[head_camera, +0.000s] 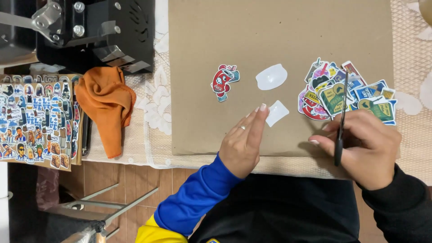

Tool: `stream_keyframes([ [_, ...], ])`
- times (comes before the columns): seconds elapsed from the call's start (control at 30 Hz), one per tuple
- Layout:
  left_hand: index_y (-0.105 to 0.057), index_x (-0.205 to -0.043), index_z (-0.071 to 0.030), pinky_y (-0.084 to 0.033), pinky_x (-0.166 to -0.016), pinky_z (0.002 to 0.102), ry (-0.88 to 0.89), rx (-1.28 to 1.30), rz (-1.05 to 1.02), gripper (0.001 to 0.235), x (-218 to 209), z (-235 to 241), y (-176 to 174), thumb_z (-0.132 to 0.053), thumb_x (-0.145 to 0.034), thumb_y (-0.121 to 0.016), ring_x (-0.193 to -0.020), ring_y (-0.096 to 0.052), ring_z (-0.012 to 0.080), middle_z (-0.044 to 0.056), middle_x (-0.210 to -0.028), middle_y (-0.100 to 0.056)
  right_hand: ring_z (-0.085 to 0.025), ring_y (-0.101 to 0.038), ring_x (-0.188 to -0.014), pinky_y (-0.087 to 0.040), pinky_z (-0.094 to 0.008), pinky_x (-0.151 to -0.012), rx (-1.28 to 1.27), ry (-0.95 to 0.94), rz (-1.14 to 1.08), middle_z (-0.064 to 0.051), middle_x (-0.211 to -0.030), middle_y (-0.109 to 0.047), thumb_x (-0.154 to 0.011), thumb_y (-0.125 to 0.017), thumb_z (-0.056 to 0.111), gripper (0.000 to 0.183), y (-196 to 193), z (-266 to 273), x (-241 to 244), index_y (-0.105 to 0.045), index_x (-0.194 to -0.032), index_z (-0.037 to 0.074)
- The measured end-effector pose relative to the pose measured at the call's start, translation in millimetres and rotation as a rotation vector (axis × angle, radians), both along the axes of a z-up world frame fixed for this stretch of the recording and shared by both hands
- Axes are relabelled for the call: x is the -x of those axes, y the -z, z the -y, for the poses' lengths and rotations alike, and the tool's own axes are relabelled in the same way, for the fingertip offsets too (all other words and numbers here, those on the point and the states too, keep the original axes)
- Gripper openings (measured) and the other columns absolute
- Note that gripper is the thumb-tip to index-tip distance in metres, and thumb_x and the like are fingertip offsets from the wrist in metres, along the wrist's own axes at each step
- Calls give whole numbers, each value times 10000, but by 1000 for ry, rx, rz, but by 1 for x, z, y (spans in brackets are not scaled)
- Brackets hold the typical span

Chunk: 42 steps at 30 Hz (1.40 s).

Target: Peeling individual stickers from a sheet, cutting them with scissors, and organizing them on a workspace.

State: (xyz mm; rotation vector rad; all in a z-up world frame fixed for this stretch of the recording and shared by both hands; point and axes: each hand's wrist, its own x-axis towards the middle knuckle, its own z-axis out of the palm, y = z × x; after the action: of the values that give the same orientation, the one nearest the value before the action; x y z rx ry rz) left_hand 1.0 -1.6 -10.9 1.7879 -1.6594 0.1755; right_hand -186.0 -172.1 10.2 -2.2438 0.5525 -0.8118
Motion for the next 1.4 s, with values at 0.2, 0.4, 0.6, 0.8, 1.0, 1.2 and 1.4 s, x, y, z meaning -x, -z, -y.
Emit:
stream_keyframes([
  [0.2, -328, -1483, 88, -547, -1100, 467, 4, -62, 111, 470, 3, 2, 10, 142, -1017, -339, -1269, -654, 389, 296, -1363, -615, -211, -693, -855, -539, -300, -834, -90, -33, -31, -117, -882, -726, -734, -899, 146, 280, -8, -5, -8, -709, -850, -25],
  [0.4, -289, -1501, 92, -549, -1090, 465, 4, -115, 140, 465, 4, 2, 13, 106, -1043, -366, -1275, -659, 384, 259, -1419, -591, -50, -401, -448, -374, -178, -482, -286, -164, -211, 60, -1093, -784, -779, -789, 169, 110, -13, -6, -20, -691, -805, 126],
  [0.6, -296, -1512, 63, -540, -1093, 464, -13, -152, 157, 463, 7, 3, 11, 66, -1060, -392, -1322, -630, 373, 240, -1425, -603, -113, -484, -412, -421, -255, -491, -273, -199, -363, 78, -666, -675, -777, -763, 276, 411, -11, -2, -33, -733, -1178, 189],
  [0.8, -229, -1544, 55, -497, -1122, 494, 33, -189, 82, 517, 6, 4, 10, 63, -1048, -370, -1370, -572, 417, 255, -1481, -546, -146, -368, -452, -364, -277, -518, -306, -187, -401, 0, -505, -470, -774, -750, 269, 149, -10, -1, -37, -642, -810, 173],
  [1.0, -164, -1526, 106, -465, -1105, 513, 96, -163, -96, 665, 1, 6, 7, 156, -903, -388, -1338, -544, 455, 313, -1444, -532, -153, -452, -497, -377, -297, -558, -456, -143, -530, -35, -532, -540, -787, -732, 268, 189, -17, 4, -48, -595, -784, 139],
  [1.2, -114, -1547, 52, -477, -1134, 485, 40, -111, -152, 703, 3, 4, 11, 79, -987, -538, -1353, -561, 451, 307, -1531, -435, -44, -739, -1198, -514, -284, -720, -507, -153, -559, 42, -1090, -848, -788, -676, 256, 150, -30, 1, -55, -611, -755, 125],
  [1.4, -79, -1577, -44, -533, -1081, 445, -25, 95, -682, 753, -5, 3, -18, 10, -1005, -565, -1168, -675, 347, 268, -1478, -445, -177, -582, -521, -450, -312, -585, -170, -111, -467, 19, -635, -635, -766, -747, 327, 390, -22, -11, -35, -701, -1145, 245],
])
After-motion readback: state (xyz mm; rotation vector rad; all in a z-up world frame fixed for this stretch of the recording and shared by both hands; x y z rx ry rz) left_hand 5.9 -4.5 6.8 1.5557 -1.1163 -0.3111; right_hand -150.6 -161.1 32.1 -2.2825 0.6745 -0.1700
